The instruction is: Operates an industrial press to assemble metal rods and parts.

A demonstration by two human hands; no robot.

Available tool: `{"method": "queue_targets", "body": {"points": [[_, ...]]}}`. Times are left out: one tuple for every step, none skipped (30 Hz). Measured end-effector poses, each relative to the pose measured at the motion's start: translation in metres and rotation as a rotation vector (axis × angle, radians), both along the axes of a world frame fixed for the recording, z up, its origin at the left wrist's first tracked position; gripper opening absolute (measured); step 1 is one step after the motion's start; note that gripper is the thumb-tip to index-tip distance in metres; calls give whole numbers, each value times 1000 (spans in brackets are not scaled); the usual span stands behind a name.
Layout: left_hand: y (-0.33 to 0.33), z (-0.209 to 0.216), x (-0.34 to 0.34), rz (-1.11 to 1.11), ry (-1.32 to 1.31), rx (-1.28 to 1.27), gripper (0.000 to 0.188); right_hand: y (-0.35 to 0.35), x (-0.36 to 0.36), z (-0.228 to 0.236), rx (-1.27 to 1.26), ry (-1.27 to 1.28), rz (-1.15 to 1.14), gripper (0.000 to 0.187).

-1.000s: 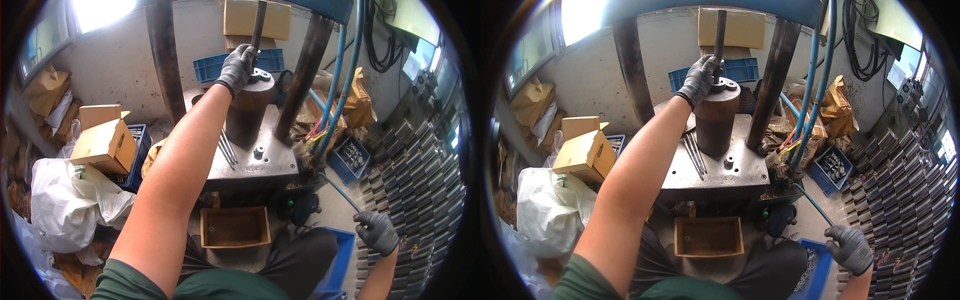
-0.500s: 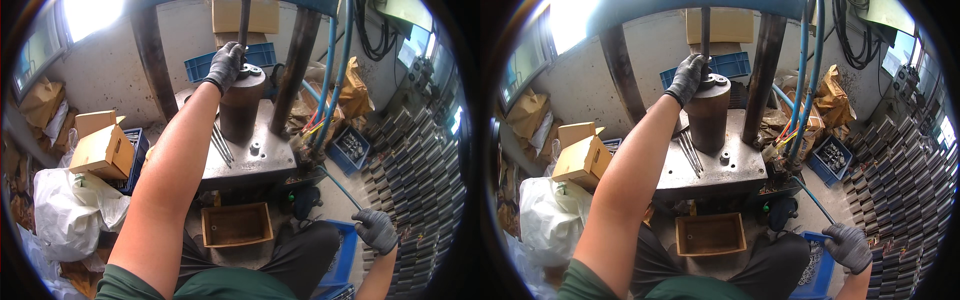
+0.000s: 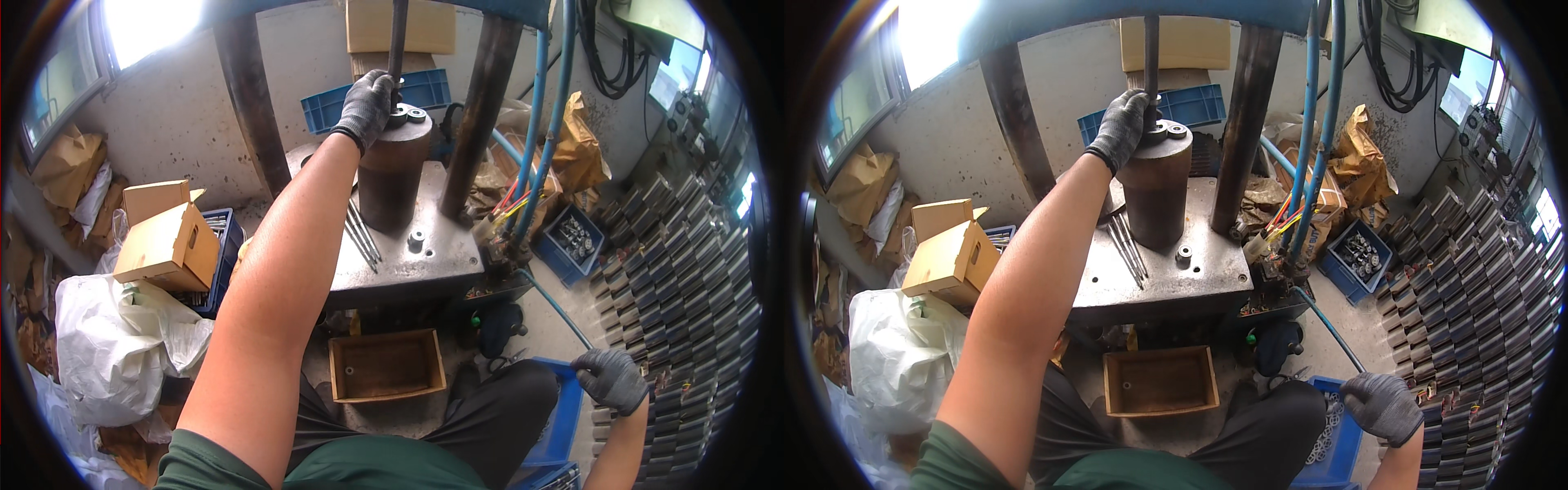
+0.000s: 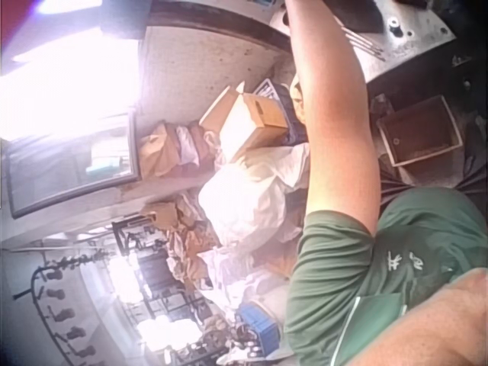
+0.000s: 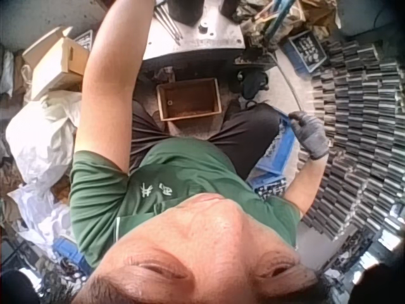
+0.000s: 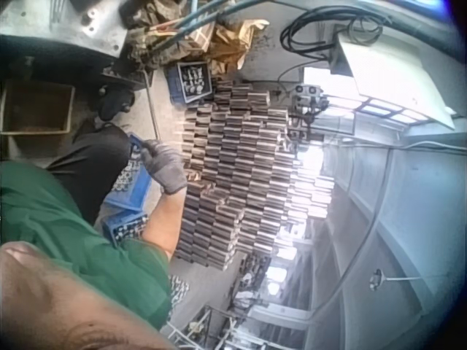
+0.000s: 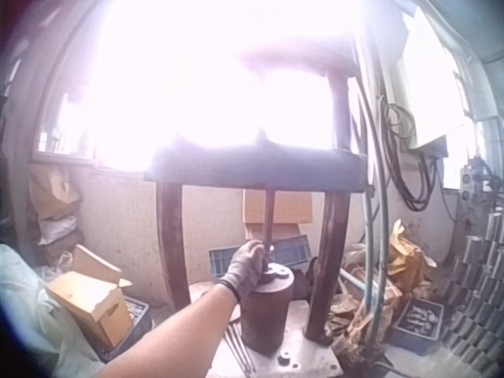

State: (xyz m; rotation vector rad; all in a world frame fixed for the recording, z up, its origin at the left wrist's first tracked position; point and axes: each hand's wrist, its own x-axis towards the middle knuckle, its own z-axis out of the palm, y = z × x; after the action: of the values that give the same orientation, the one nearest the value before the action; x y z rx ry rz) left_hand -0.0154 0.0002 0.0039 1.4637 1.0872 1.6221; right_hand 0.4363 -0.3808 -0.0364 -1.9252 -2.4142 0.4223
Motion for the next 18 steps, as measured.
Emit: {"method": "queue_targets", "body": {"points": [[0,0,1,-14,-33,-12,26,0,0,1,-11,36,-3,23],[1,0,0,-25,-57,-33,26,0,0,1,-19,55,-19,23],[2,-1,0,-21,-47,-15,26,0,1,1,-25,68,-37,22],[3,-1,0,-14,-27,-8,26,0,1,1,21,99,-43,22],[4,-2,-1,-2,-1,-8,27,-1,2,0,70,124,-51,22],[5,-2,-1,-16,-14,-6,27,0,2,0,119,148,-60,22],[7,-2,-2,-23,-20,-12,27,0,3,-1,71,108,-30,22],[8,-2,-2,-23,-17,-29,27,0,3,-1,24,67,0,22],[9,-3,-2,-28,-26,-23,27,1,4,-1,-22,5,11,23],[9,-3,-2,-24,-26,-27,26,1,3,-2,23,76,5,23],[10,-4,-2,-15,-20,-34,26,1,4,-2,68,124,-20,23],[10,-4,-2,-24,-33,-28,26,1,4,-2,111,158,-38,23],[10,-4,-2,-28,-39,-25,26,1,4,-2,105,170,-43,23],[11,-4,-2,-32,-46,-23,26,1,5,-2,95,168,-42,23],[11,-4,-2,-26,-27,-18,26,1,6,-2,88,162,-35,23],[10,-4,-2,-19,-8,-13,26,1,7,-2,35,122,-34,23],[10,-3,-3,-3,21,-21,27,2,7,-2,-14,77,-27,23],[10,-3,-3,-10,15,-15,27,2,8,-2,-63,33,-19,23]]}}
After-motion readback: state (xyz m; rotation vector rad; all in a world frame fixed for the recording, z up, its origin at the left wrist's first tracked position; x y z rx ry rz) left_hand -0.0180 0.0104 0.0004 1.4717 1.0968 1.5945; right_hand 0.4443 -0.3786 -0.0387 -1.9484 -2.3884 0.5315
